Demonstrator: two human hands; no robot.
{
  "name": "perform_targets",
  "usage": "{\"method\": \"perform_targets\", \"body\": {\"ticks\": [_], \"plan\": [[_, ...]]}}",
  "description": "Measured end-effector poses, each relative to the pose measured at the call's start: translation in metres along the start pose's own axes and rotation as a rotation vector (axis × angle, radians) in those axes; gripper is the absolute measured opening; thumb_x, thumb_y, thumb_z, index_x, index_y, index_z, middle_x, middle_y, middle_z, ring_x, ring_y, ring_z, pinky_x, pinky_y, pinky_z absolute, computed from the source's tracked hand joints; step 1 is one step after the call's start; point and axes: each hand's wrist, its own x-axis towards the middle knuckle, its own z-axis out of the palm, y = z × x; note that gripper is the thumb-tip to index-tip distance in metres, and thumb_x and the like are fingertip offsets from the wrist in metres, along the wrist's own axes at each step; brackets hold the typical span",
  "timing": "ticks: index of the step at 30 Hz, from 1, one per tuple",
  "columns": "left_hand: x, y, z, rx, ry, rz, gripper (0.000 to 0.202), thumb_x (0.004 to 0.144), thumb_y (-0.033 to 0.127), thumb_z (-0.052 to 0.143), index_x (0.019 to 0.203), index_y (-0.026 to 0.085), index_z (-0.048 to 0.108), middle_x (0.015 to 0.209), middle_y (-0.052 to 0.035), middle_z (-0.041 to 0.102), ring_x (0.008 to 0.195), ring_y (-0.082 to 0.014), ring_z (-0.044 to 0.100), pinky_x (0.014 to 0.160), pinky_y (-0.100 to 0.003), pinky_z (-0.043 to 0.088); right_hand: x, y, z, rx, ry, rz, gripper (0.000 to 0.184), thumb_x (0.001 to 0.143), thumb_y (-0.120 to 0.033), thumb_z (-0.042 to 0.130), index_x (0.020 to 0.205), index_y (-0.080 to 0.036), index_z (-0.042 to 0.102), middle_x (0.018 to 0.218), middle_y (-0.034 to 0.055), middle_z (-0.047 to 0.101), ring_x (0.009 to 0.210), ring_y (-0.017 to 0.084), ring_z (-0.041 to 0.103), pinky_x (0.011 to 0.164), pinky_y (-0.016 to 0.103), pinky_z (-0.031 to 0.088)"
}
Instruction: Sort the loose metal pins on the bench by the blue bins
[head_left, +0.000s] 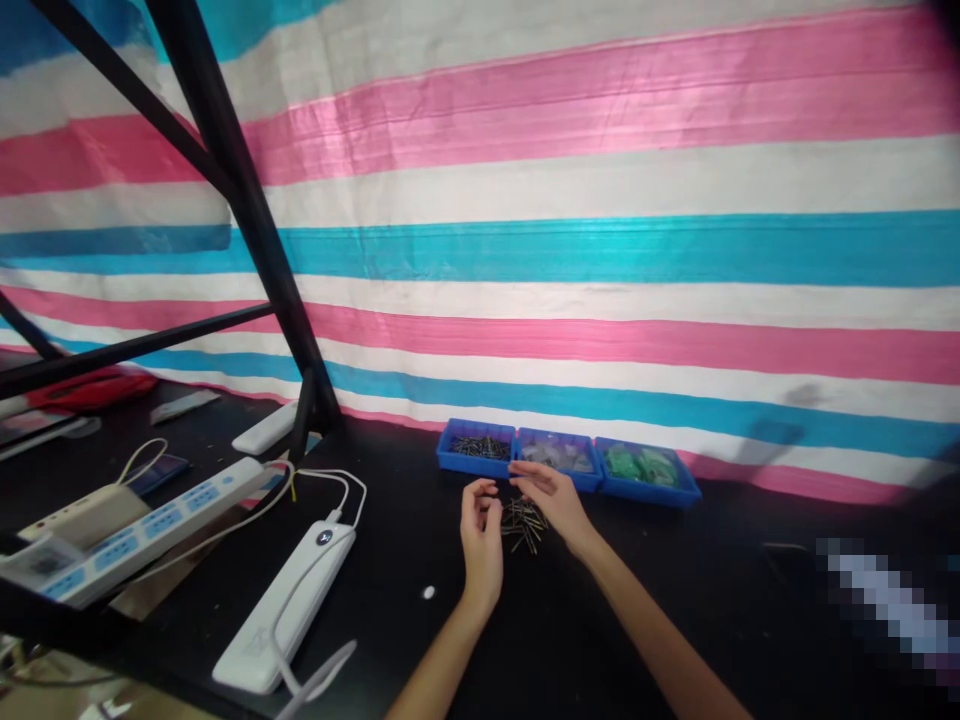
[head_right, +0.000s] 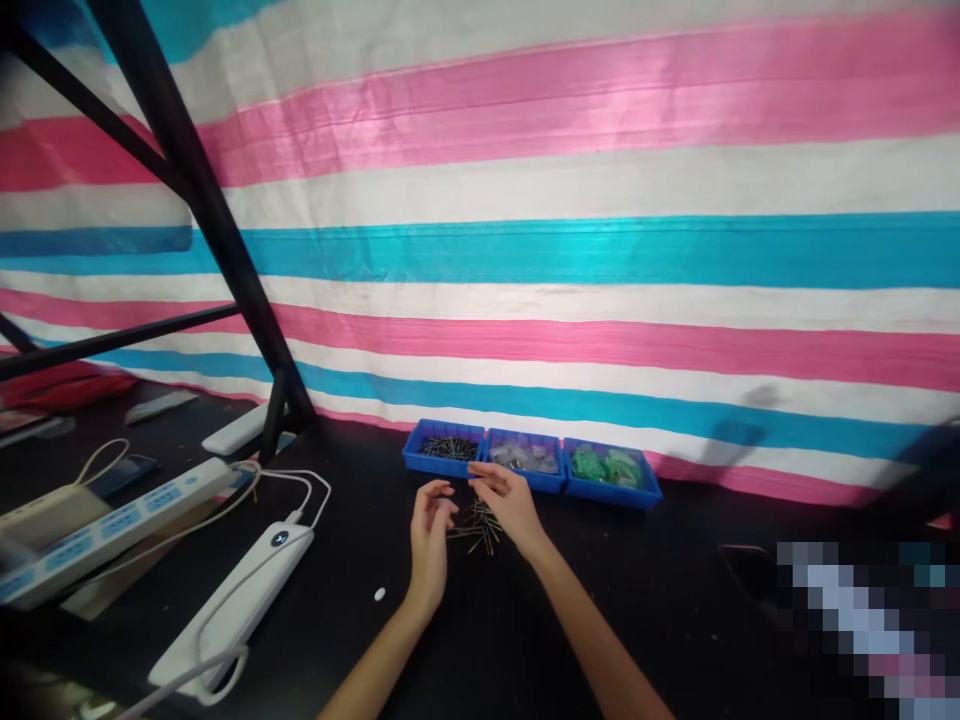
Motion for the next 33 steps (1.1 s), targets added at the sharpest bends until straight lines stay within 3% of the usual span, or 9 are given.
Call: {"method": "perform_targets", "body": {"ticks": [7,12,19,25,33], "plan": [[0.004,-0.007,0.000,0.210,-0.066,0.067,0.019,0.082,0.026,0.045,0.101,0.022,0.047,0.095,-0.0044,0.052,0.081,-0.0168,0.052,0.072,-0.029,0.042,-0.047,0.012,-0.024,-0.343,0.014,-0.118,0.020,0.074,-0.028,0.058,0.089,-0.020,0.069,0.102,0.0087,0.065,0.092,0.022,0.061,0.071,0.033,0.051],[-0.005,-0.011,0.005,0.477,-0.271,0.171,0.021,0.072,0.020,0.057,0.093,0.024,0.057,0.094,-0.0047,0.055,0.090,-0.0222,0.050,0.083,-0.037,0.038,-0.071,0.022,-0.042,-0.471,0.069,-0.159,0.029,0.068,-0.024,0.064,0.096,-0.024,0.068,0.112,0.0081,0.060,0.106,0.024,0.054,0.094,0.042,0.041],[-0.009,-0.020,0.005,0.807,-0.479,0.262,0.022,0.069,0.016,0.058,0.090,0.023,0.061,0.096,-0.0053,0.055,0.090,-0.0245,0.050,0.080,-0.040,0.038,-0.077,0.039,-0.053,-0.569,0.030,-0.121,0.028,0.074,-0.022,0.054,0.100,-0.022,0.064,0.111,0.0084,0.059,0.102,0.021,0.057,0.090,0.037,0.045],[-0.001,-0.026,0.001,0.941,-0.511,0.304,0.018,0.078,0.017,0.050,0.092,0.022,0.061,0.093,-0.0060,0.056,0.087,-0.0233,0.051,0.077,-0.038,0.040,-0.080,0.039,-0.061,-0.707,0.004,-0.061,0.028,0.077,-0.021,0.050,0.102,-0.025,0.063,0.113,0.0069,0.057,0.103,0.020,0.056,0.086,0.034,0.047],[-0.002,-0.026,0.003,0.944,-0.548,0.318,0.022,0.079,0.012,0.051,0.093,0.024,0.062,0.092,-0.0029,0.060,0.088,-0.0209,0.054,0.078,-0.035,0.042,-0.082,0.032,-0.058,-0.810,-0.009,-0.119,0.025,0.079,-0.018,0.048,0.097,-0.024,0.063,0.106,0.0058,0.059,0.101,0.020,0.055,0.088,0.034,0.045]]}}
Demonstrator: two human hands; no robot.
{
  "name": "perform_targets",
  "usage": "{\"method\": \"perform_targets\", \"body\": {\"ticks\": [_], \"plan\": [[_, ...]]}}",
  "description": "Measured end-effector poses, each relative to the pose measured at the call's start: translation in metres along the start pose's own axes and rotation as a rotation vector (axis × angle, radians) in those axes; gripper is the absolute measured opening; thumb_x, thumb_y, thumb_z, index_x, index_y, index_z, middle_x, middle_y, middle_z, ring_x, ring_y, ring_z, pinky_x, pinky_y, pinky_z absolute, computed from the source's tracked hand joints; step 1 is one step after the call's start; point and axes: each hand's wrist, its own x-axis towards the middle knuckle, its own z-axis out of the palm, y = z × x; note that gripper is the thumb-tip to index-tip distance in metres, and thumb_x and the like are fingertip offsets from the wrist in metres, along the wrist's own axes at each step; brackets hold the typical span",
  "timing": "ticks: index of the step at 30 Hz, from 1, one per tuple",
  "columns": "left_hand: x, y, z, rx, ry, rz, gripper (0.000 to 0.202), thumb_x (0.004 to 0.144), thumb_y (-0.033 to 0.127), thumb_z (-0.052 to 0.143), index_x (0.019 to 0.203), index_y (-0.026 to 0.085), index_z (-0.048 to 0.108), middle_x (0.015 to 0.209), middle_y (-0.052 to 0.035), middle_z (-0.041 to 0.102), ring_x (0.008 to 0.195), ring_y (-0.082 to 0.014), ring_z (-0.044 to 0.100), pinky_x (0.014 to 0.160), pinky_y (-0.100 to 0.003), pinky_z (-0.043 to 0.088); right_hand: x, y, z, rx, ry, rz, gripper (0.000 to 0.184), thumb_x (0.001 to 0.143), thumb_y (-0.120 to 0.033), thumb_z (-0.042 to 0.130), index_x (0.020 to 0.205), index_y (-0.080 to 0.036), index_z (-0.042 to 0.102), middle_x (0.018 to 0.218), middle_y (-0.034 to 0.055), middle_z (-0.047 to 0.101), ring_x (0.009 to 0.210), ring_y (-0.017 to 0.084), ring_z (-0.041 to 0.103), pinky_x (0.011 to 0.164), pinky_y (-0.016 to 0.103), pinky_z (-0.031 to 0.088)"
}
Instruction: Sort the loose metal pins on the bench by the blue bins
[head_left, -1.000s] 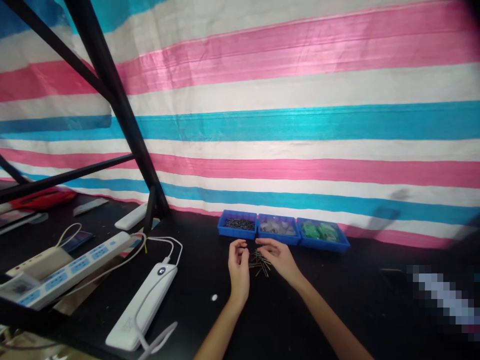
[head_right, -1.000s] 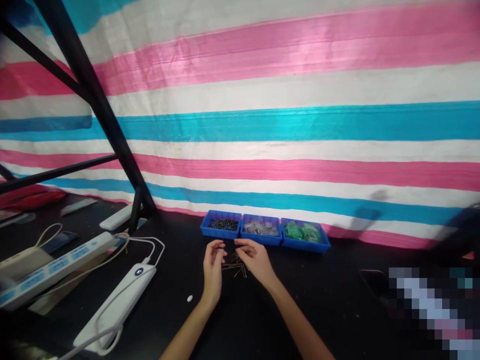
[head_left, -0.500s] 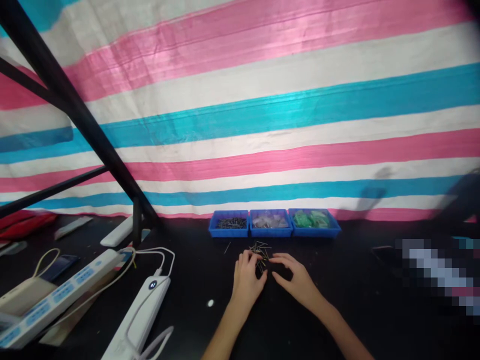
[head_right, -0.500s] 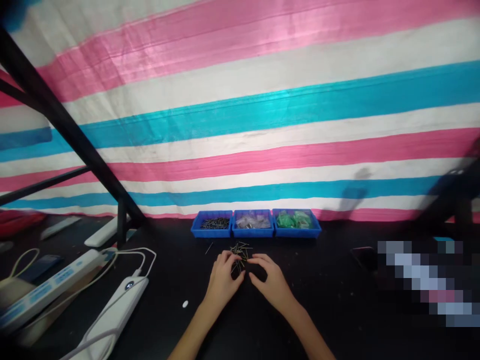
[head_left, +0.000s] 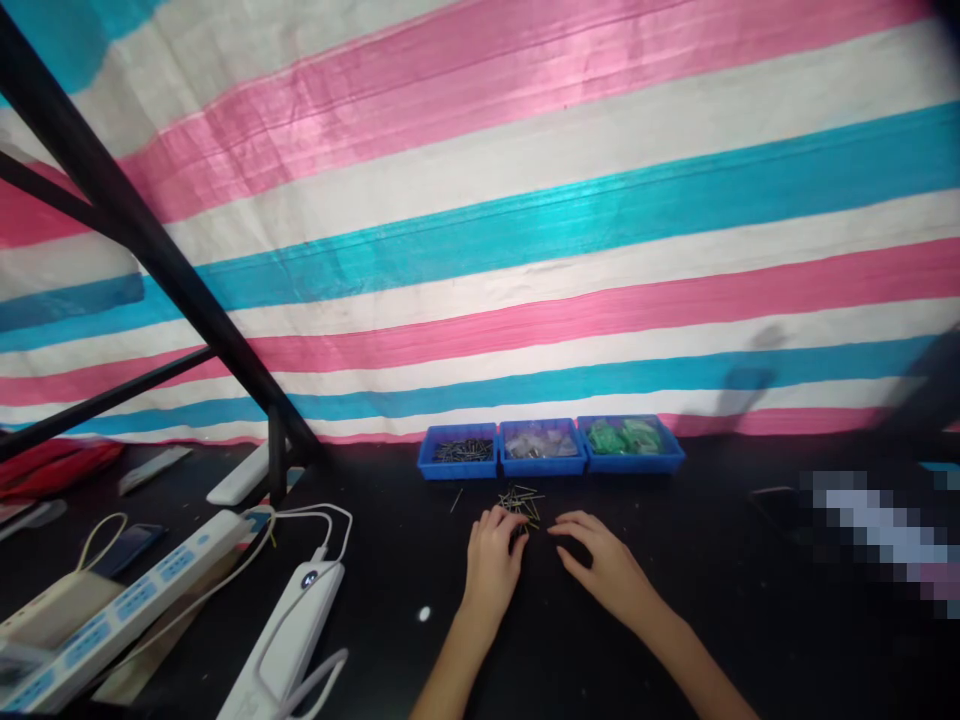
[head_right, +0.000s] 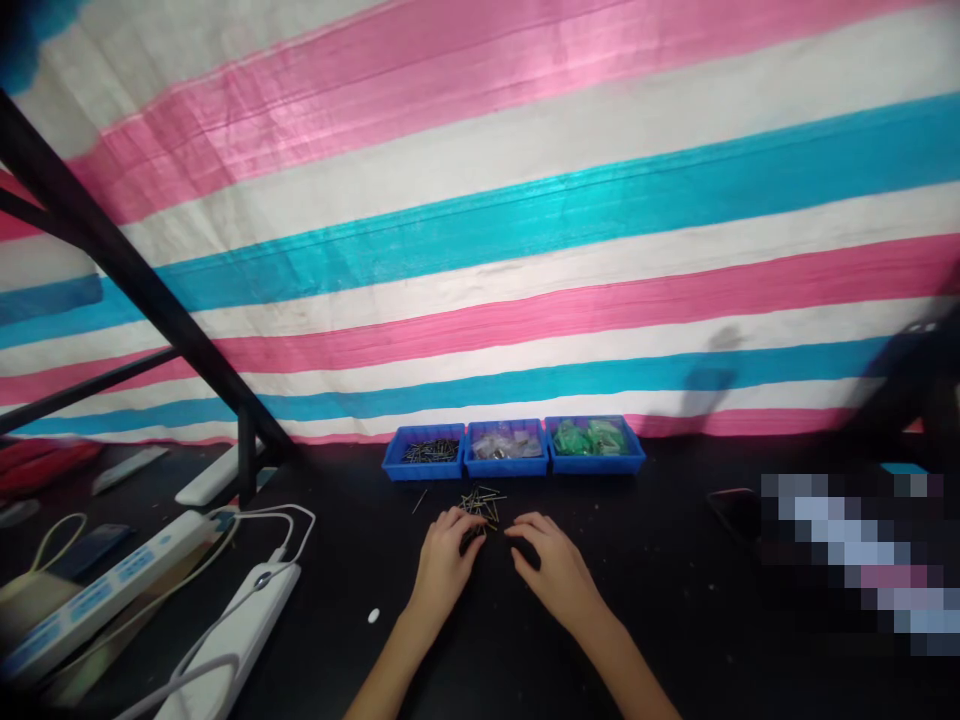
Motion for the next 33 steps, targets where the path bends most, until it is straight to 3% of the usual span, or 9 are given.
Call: {"method": "perform_targets", "body": {"ticks": [6,9,13,16,23,33], "plan": [[0.0004,0.0007,0.0027,-0.030,0.030,-0.022,0.033,0.074,0.007,0.055,0.103,0.024,0.056,0.100,-0.0014,0.056,0.081,-0.0127,0.056,0.075,-0.025,0.044,0.0003,-0.0012,-0.0009,-0.036,-0.015,-0.013,0.025,0.080,-0.017,0.047,0.097,-0.024,0.063,0.105,0.0055,0.059,0.098,0.019,0.055,0.088,0.035,0.044],[0.0000,0.0020,0.0007,0.015,0.058,-0.051,0.027,0.073,0.013,0.059,0.098,0.024,0.058,0.098,-0.0017,0.055,0.082,-0.0155,0.055,0.076,-0.029,0.043,0.0005,0.0001,-0.0013,-0.038,-0.016,-0.033,0.024,0.080,-0.016,0.048,0.096,-0.024,0.064,0.104,0.0051,0.059,0.097,0.018,0.055,0.091,0.035,0.042],[-0.0013,0.0020,-0.0049,0.113,0.100,-0.107,0.011,0.071,0.028,0.064,0.078,0.020,0.060,0.087,-0.0045,0.055,0.088,-0.0254,0.050,0.078,-0.040,0.037,-0.0001,0.0021,-0.0015,-0.033,-0.017,-0.039,0.024,0.079,-0.016,0.049,0.096,-0.024,0.064,0.103,0.0047,0.059,0.097,0.018,0.055,0.092,0.036,0.041],[-0.0018,0.0004,-0.0068,0.137,0.086,-0.110,0.012,0.072,0.032,0.064,0.070,0.020,0.061,0.082,-0.0042,0.055,0.085,-0.0250,0.050,0.076,-0.039,0.035,-0.0001,0.0015,-0.0021,-0.030,-0.012,-0.043,0.023,0.078,-0.015,0.050,0.095,-0.024,0.064,0.102,0.0042,0.059,0.095,0.018,0.055,0.090,0.034,0.042],[-0.0007,0.0014,-0.0026,0.074,0.035,-0.082,0.004,0.074,0.026,0.062,0.075,0.023,0.065,0.079,-0.0005,0.060,0.081,-0.0195,0.053,0.074,-0.033,0.034,0.0004,-0.0011,-0.0040,-0.024,0.001,-0.046,0.022,0.078,-0.016,0.050,0.093,-0.023,0.064,0.099,0.0041,0.059,0.093,0.018,0.055,0.084,0.032,0.045],[0.0027,0.0037,-0.0055,-0.035,0.104,-0.053,0.013,0.081,0.026,0.053,0.075,0.021,0.063,0.081,-0.0020,0.062,0.079,-0.0187,0.054,0.071,-0.033,0.036,0.0002,-0.0014,-0.0047,-0.027,0.006,-0.069,0.022,0.078,-0.014,0.051,0.093,-0.023,0.064,0.100,0.0044,0.059,0.092,0.017,0.055,0.088,0.034,0.044]]}}
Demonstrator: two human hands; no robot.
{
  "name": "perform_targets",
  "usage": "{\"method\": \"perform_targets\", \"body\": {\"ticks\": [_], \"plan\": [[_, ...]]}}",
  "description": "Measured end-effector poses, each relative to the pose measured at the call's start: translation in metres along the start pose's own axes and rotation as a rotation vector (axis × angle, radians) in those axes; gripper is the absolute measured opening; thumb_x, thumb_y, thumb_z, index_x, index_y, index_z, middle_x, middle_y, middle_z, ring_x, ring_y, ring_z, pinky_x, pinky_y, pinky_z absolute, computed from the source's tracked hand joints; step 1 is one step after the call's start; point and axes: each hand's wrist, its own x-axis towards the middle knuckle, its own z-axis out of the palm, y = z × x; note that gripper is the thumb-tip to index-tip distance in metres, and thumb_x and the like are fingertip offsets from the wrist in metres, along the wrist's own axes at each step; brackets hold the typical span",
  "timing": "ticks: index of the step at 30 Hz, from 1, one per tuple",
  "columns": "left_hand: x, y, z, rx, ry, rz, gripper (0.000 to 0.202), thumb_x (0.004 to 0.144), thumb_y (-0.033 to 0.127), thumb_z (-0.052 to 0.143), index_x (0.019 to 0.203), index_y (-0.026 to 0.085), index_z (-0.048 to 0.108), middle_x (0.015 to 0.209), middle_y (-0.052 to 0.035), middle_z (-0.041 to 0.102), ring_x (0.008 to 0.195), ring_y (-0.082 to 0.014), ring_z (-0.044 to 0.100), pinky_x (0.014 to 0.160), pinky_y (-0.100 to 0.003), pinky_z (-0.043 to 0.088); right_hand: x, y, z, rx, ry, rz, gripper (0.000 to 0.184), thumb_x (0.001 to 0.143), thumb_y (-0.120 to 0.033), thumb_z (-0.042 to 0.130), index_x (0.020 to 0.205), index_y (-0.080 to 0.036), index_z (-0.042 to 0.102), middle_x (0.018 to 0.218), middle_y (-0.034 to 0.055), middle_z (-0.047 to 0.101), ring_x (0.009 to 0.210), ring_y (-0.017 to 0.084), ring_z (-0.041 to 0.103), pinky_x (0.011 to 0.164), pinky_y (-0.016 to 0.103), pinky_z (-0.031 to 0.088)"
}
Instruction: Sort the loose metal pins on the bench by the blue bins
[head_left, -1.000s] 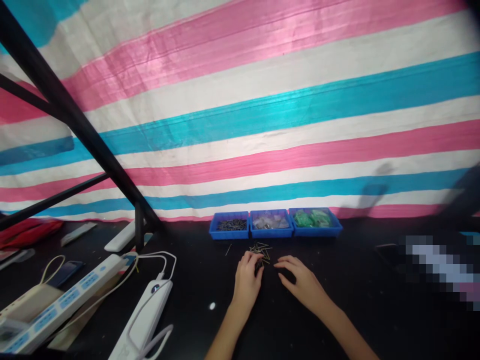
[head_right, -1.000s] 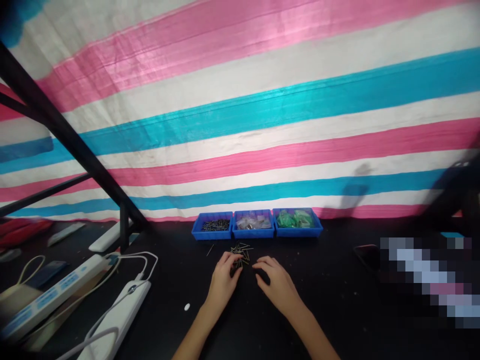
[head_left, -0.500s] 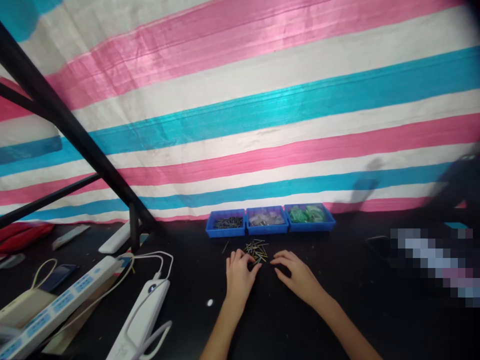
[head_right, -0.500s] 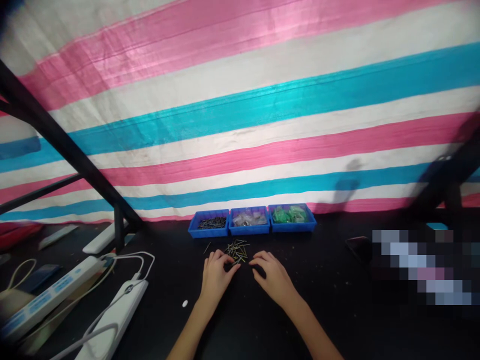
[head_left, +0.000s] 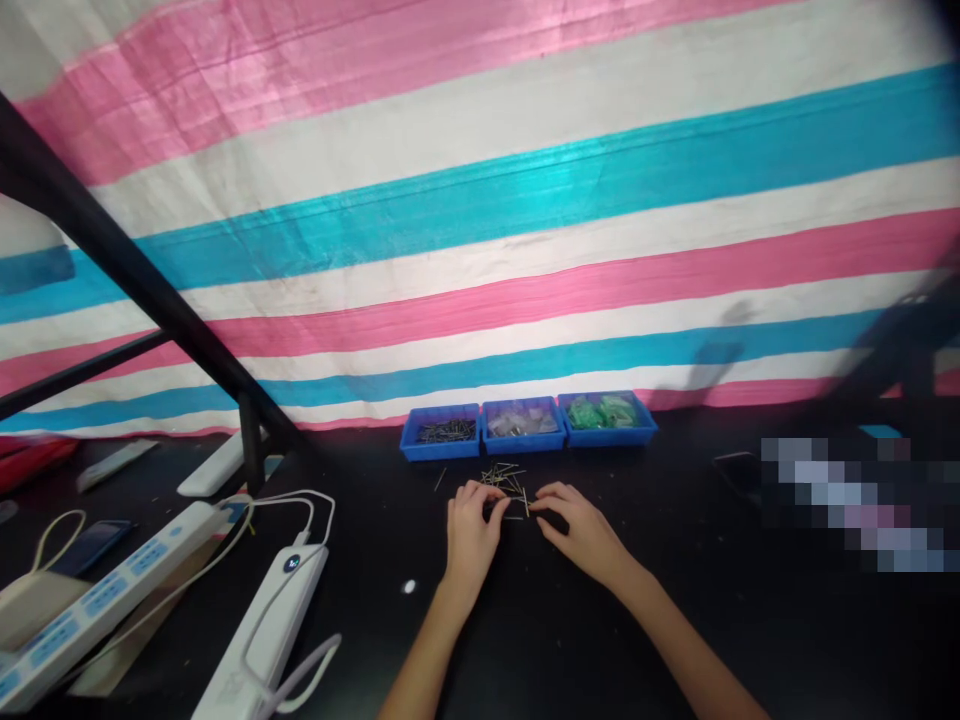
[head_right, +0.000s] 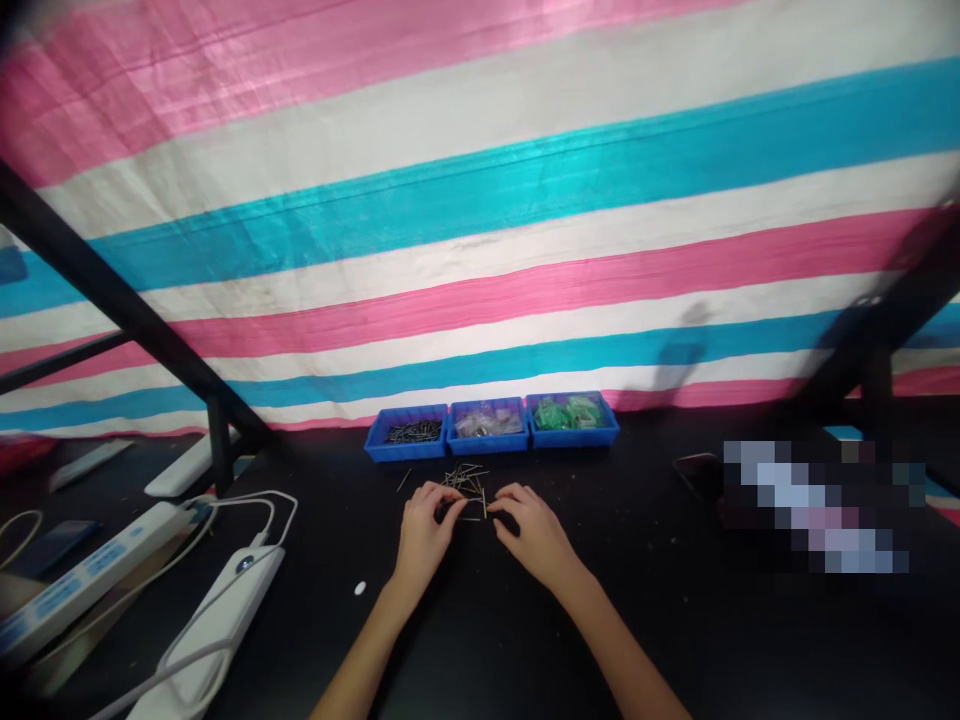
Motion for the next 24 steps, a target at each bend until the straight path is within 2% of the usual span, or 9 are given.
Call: {"method": "perform_targets", "body": {"ticks": [5,11,14,19,24], "plan": [[0.0013,0.0006,0.0003,-0.065,0.037,0.012,0.013,0.082,0.026,0.051,0.076,0.020,0.061,0.080,-0.0023,0.061,0.077,-0.0177,0.055,0.071,-0.032,0.039,0.0000,-0.0003,-0.0010,-0.008,0.010,-0.011,0.023,0.078,-0.014,0.050,0.095,-0.023,0.063,0.098,0.0037,0.059,0.090,0.016,0.056,0.092,0.037,0.041],[0.0017,0.0036,0.0016,-0.131,0.030,0.026,0.012,0.082,0.026,0.052,0.076,0.019,0.060,0.078,-0.0014,0.061,0.073,-0.0156,0.054,0.070,-0.030,0.040,0.0008,-0.0026,-0.0017,-0.035,0.047,0.081,0.030,0.078,-0.019,0.053,0.107,-0.024,0.059,0.096,0.0030,0.062,0.087,0.018,0.056,0.079,0.033,0.046],[0.0010,0.0057,0.0024,-0.163,0.015,0.036,0.012,0.082,0.026,0.052,0.075,0.019,0.059,0.078,-0.0014,0.061,0.074,-0.0156,0.054,0.071,-0.030,0.040,0.0008,-0.0043,-0.0017,-0.035,0.080,0.105,0.024,0.079,-0.026,0.054,0.102,-0.026,0.062,0.090,0.0014,0.064,0.083,0.017,0.057,0.074,0.029,0.046],[-0.0006,0.0078,0.0037,-0.209,-0.005,0.039,0.012,0.081,0.026,0.053,0.073,0.019,0.060,0.077,-0.0018,0.061,0.074,-0.0160,0.054,0.070,-0.030,0.041,0.0007,-0.0071,-0.0019,0.040,0.100,0.128,0.018,0.082,-0.034,0.051,0.085,-0.025,0.066,0.078,-0.0002,0.064,0.064,0.012,0.057,0.057,0.023,0.044],[-0.0001,0.0072,0.0032,-0.260,-0.003,0.029,0.012,0.081,0.027,0.053,0.074,0.019,0.060,0.077,-0.0023,0.060,0.075,-0.0168,0.054,0.071,-0.031,0.041,0.0013,-0.0075,-0.0018,0.081,0.111,0.127,0.021,0.082,-0.038,0.051,0.079,-0.024,0.067,0.075,0.0003,0.064,0.062,0.012,0.057,0.057,0.024,0.043]]}}
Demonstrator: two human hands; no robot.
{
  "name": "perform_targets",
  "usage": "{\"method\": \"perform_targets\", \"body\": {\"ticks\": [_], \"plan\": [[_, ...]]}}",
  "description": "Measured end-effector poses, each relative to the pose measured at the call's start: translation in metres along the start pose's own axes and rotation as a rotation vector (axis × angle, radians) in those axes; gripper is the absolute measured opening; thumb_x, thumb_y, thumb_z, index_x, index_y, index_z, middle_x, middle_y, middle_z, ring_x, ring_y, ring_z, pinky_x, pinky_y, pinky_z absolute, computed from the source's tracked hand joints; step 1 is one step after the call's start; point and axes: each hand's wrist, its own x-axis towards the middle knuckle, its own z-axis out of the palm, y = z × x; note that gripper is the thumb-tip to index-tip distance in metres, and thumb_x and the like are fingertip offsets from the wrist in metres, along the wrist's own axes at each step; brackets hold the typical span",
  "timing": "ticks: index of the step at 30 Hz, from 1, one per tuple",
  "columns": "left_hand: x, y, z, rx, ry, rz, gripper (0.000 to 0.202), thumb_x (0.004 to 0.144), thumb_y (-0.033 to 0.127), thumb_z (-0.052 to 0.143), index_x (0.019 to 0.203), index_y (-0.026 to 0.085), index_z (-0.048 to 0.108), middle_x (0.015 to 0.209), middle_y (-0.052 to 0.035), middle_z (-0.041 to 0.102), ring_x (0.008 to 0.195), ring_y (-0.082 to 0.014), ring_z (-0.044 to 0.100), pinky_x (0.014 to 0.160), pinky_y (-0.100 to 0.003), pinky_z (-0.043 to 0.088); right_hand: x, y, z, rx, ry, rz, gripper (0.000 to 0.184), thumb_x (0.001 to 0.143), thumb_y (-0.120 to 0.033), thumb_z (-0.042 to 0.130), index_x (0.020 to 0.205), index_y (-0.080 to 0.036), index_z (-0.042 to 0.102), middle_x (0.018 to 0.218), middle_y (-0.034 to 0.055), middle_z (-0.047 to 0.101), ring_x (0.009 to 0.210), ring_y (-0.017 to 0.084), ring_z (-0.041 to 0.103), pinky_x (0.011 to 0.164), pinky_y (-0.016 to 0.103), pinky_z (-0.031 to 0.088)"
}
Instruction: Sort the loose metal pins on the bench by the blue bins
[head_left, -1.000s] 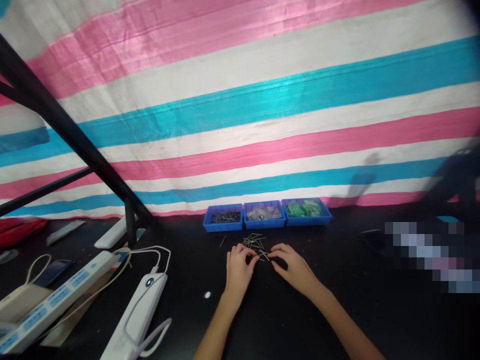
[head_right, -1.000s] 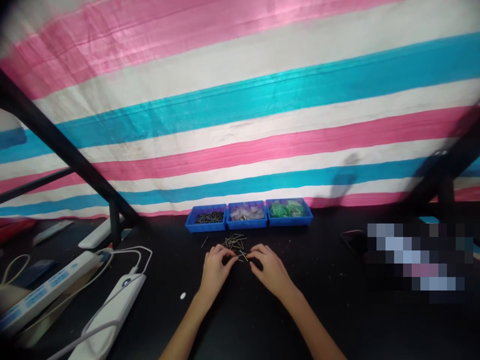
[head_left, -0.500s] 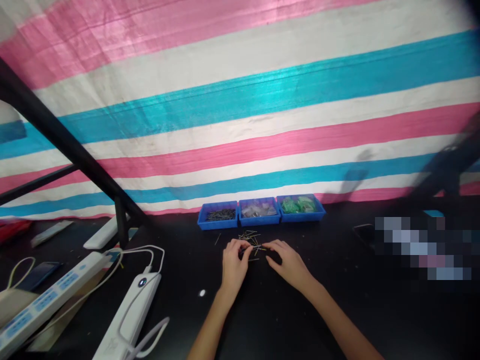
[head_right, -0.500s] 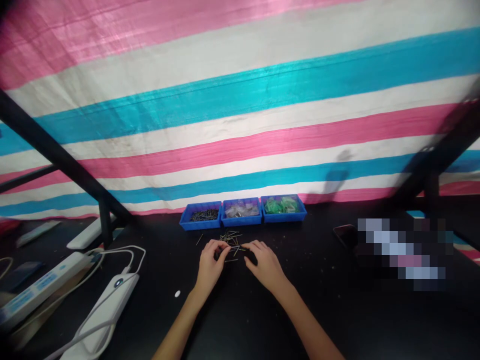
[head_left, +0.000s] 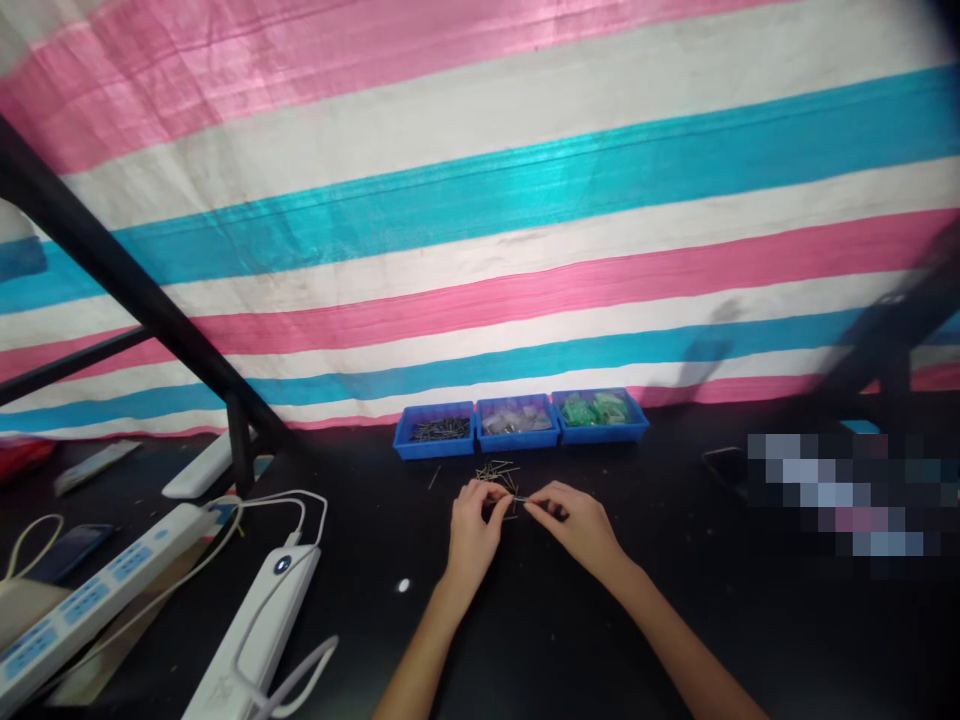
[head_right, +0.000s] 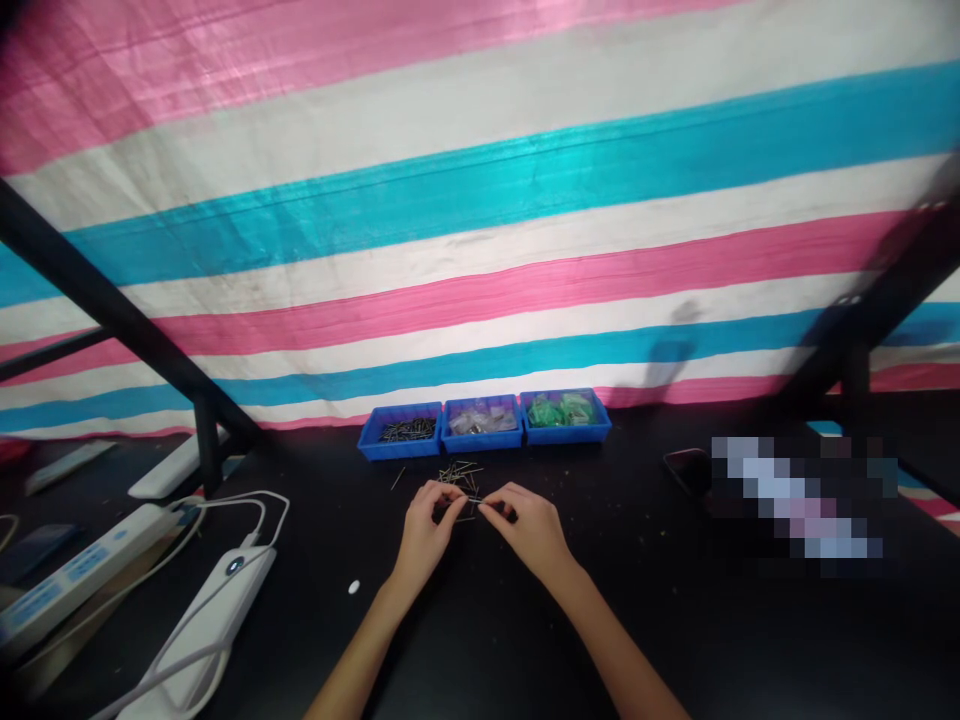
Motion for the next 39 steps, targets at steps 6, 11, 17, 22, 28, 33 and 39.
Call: {"method": "perform_targets", "body": {"ticks": [6,11,17,22,28,33,39], "plan": [[0.001,0.001,-0.002,-0.108,-0.010,-0.015,0.016,0.080,0.030,0.053,0.078,0.019,0.065,0.079,-0.0038,0.062,0.077,-0.0169,0.056,0.071,-0.030,0.044,0.003,0.000,0.002,0.118,0.049,0.025,0.021,0.081,-0.035,0.052,0.076,-0.022,0.068,0.074,0.0017,0.065,0.058,0.012,0.055,0.050,0.023,0.041],[0.002,0.005,-0.003,-0.192,-0.025,-0.028,0.018,0.077,0.033,0.058,0.079,0.019,0.069,0.081,-0.0044,0.064,0.077,-0.0164,0.059,0.066,-0.028,0.046,0.004,-0.002,0.003,0.230,0.089,0.050,0.021,0.080,-0.035,0.053,0.077,-0.019,0.067,0.077,0.0037,0.064,0.058,0.011,0.054,0.047,0.022,0.040],[0.003,0.003,-0.002,-0.247,-0.015,-0.033,0.019,0.074,0.035,0.061,0.077,0.017,0.069,0.080,-0.0044,0.063,0.071,-0.0147,0.058,0.062,-0.026,0.047,0.002,-0.006,0.007,0.270,0.022,0.010,0.019,0.079,-0.032,0.056,0.075,-0.020,0.069,0.081,0.0037,0.064,0.059,0.010,0.054,0.048,0.021,0.040],[0.002,0.004,0.002,-0.240,-0.052,-0.003,0.015,0.071,0.034,0.065,0.073,0.019,0.069,0.082,-0.0039,0.062,0.074,-0.0162,0.058,0.066,-0.028,0.047,-0.003,-0.007,0.015,0.279,-0.037,-0.010,0.015,0.076,-0.028,0.059,0.068,-0.019,0.068,0.083,0.0016,0.062,0.054,0.006,0.050,0.047,0.019,0.039],[0.002,0.005,0.000,-0.238,-0.045,0.012,0.013,0.074,0.031,0.063,0.078,0.019,0.065,0.083,-0.0027,0.059,0.075,-0.0150,0.056,0.064,-0.026,0.044,-0.002,-0.008,0.009,0.316,-0.004,0.012,0.013,0.076,-0.028,0.060,0.076,-0.021,0.071,0.084,0.0013,0.063,0.055,0.006,0.051,0.048,0.019,0.039],[0.004,0.006,-0.002,-0.249,-0.011,0.013,0.013,0.077,0.030,0.060,0.078,0.018,0.062,0.079,-0.0019,0.057,0.070,-0.0132,0.053,0.061,-0.025,0.042,0.002,-0.009,0.002,0.416,0.050,0.036,0.015,0.076,-0.030,0.060,0.076,-0.019,0.070,0.084,0.0027,0.062,0.056,0.007,0.050,0.047,0.019,0.039],[-0.001,0.015,-0.004,-0.246,-0.062,0.052,0.008,0.073,0.025,0.063,0.076,0.019,0.066,0.082,-0.0028,0.058,0.072,-0.0133,0.055,0.064,-0.024,0.044,0.006,-0.008,-0.001,0.570,0.122,0.114,0.020,0.074,-0.036,0.063,0.074,-0.016,0.068,0.074,0.0021,0.056,0.057,0.009,0.052,0.050,0.022,0.042]]}}
